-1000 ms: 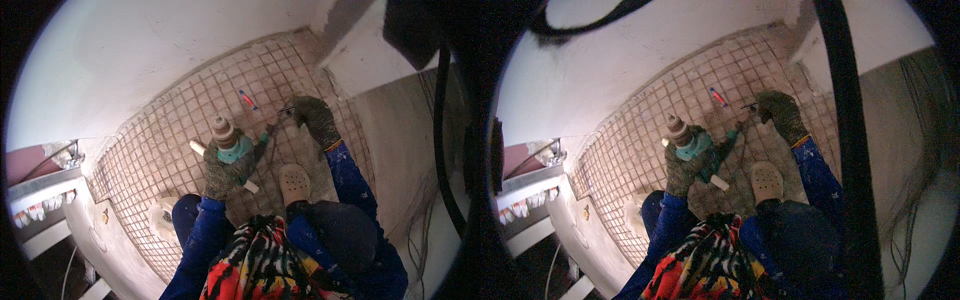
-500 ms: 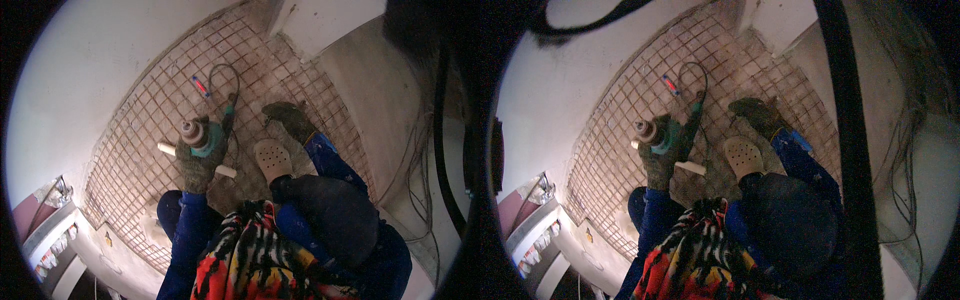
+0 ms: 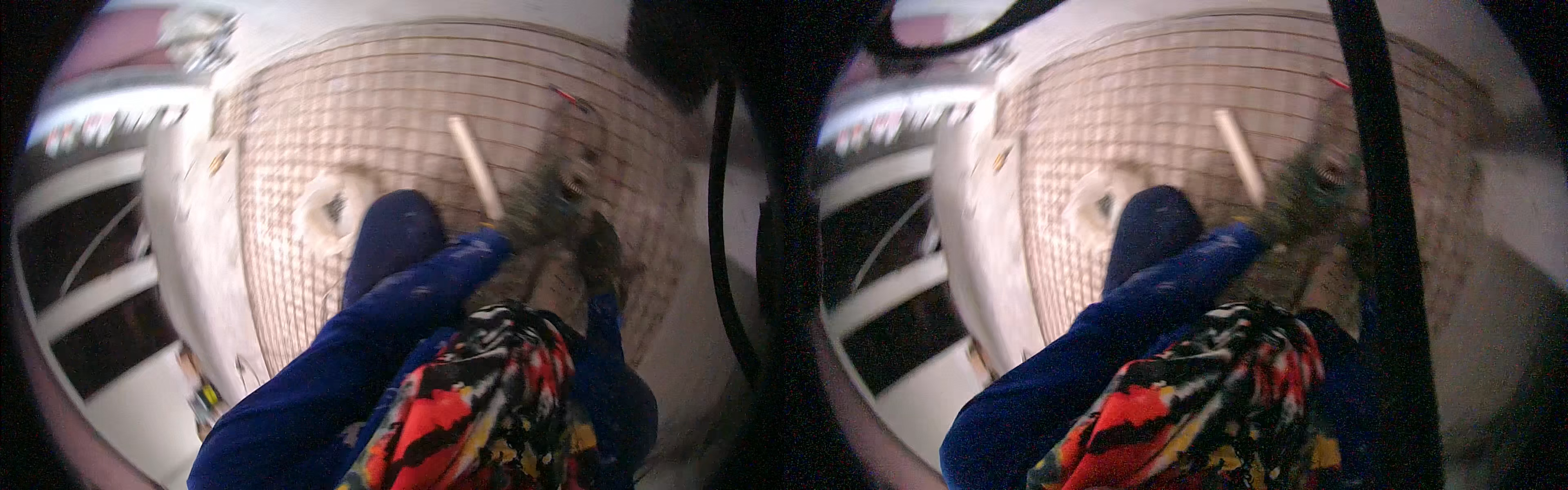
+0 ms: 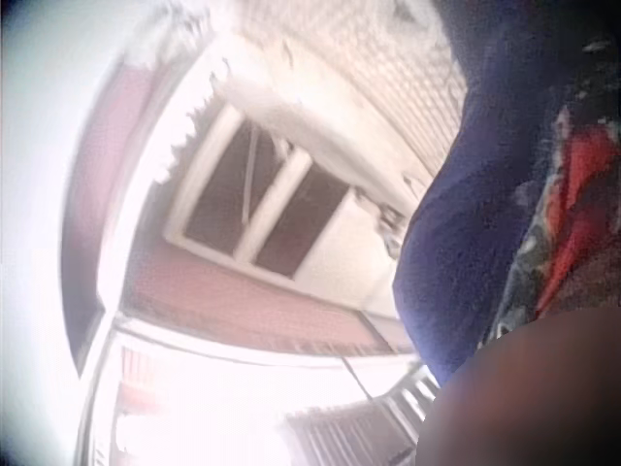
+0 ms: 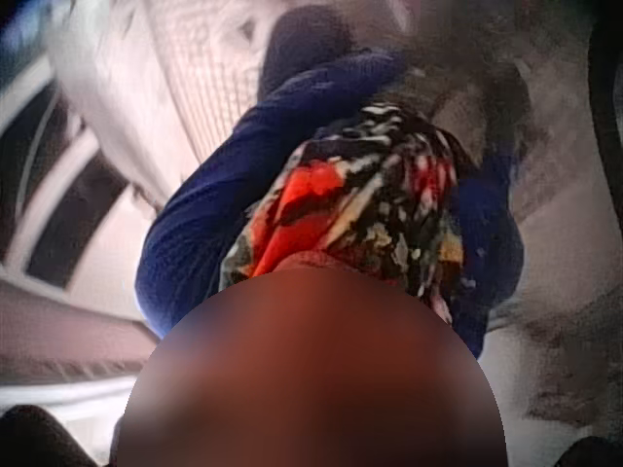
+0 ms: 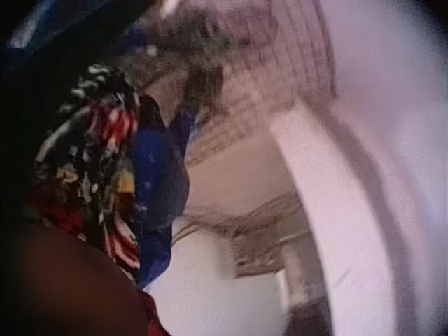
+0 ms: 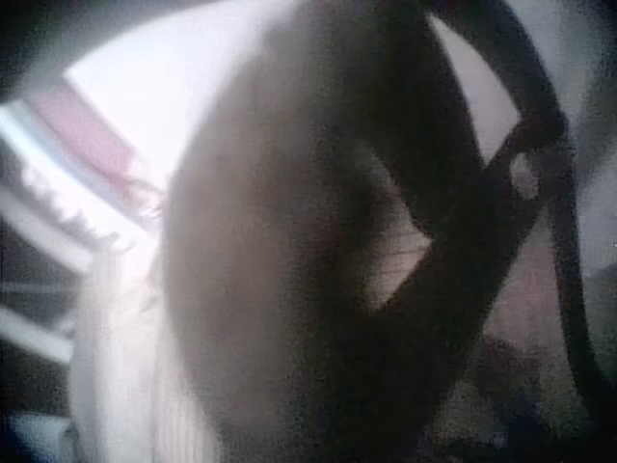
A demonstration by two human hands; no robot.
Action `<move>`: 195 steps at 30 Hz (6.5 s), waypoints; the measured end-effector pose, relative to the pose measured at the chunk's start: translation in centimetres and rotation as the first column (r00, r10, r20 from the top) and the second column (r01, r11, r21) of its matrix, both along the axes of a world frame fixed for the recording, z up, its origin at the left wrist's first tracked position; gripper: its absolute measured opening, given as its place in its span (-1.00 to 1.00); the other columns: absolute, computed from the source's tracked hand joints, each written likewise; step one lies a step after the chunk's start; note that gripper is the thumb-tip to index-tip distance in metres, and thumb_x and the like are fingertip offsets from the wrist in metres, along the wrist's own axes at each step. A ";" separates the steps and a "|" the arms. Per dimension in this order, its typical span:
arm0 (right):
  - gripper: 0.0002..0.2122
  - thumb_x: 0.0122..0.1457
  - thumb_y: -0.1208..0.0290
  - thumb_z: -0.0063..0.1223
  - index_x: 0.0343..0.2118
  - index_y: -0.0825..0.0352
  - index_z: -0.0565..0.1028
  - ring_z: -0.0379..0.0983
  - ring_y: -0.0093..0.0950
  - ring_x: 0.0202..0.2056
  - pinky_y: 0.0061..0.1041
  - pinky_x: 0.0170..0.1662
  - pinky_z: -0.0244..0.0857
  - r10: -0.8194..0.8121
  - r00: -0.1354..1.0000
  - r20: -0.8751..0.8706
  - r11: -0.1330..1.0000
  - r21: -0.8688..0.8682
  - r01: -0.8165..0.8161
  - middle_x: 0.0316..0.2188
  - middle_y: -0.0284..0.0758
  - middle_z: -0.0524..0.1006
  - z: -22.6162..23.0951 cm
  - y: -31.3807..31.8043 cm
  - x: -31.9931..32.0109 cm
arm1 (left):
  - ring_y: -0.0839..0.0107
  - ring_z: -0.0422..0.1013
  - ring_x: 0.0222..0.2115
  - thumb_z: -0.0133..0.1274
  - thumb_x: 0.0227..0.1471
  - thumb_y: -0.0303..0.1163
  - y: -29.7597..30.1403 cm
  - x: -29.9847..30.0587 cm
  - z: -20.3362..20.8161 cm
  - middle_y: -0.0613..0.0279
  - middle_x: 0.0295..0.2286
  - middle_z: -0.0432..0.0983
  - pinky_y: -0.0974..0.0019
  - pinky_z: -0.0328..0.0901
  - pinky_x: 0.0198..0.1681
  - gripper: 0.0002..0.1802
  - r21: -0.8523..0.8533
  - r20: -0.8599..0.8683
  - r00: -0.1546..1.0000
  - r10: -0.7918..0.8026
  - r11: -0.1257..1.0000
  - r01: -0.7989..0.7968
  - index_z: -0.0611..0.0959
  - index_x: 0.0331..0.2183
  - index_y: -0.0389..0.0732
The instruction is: The person prepares a corded drill by attaching a drill bit, then drills a hole into a tiled wall near the floor. The person holds the drill with both hands and drills into the wall.
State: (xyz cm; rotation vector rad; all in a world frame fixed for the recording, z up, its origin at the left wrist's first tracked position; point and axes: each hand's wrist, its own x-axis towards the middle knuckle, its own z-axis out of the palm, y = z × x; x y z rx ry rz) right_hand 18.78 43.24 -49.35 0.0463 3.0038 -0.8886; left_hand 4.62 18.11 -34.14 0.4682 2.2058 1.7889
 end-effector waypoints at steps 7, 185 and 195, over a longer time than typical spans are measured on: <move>-0.54 0.29 0.34 0.10 0.23 0.37 0.42 0.39 -0.13 0.20 -0.21 0.31 0.22 -0.060 0.990 0.125 0.990 0.137 0.043 0.19 -0.11 0.48 -3.5 2.9 1.5 | 0.24 0.54 -0.06 0.36 -0.02 -0.37 2.5 0.9 0.3 0.11 -0.06 0.60 0.19 0.45 0.02 -0.42 0.096 0.069 0.996 0.065 0.993 -0.072 0.56 0.04 -0.27; -0.68 0.28 0.37 0.12 0.08 0.26 0.53 0.55 -0.27 -0.01 -0.27 0.10 0.42 -0.362 0.916 -0.173 0.891 -0.353 0.285 -0.02 -0.22 0.60 18.1 4.6 -5.8 | 0.01 0.51 -0.06 0.33 -0.12 -0.26 13.4 -5.2 3.1 -0.04 -0.11 0.59 0.02 0.38 0.08 -0.37 -0.300 -0.213 0.828 -0.519 0.841 0.450 0.55 0.02 -0.23; -0.61 0.22 0.41 0.18 0.12 0.28 0.53 0.54 -0.28 0.05 -0.33 0.14 0.41 -0.085 0.966 -0.244 0.965 -0.261 0.019 0.05 -0.21 0.60 18.9 6.8 -4.2 | -0.14 0.51 -0.09 0.36 -0.17 -0.21 13.7 -4.5 1.4 -0.15 -0.15 0.58 -0.06 0.39 -0.01 -0.31 -0.306 -0.309 0.795 -0.522 0.846 0.437 0.53 0.00 -0.27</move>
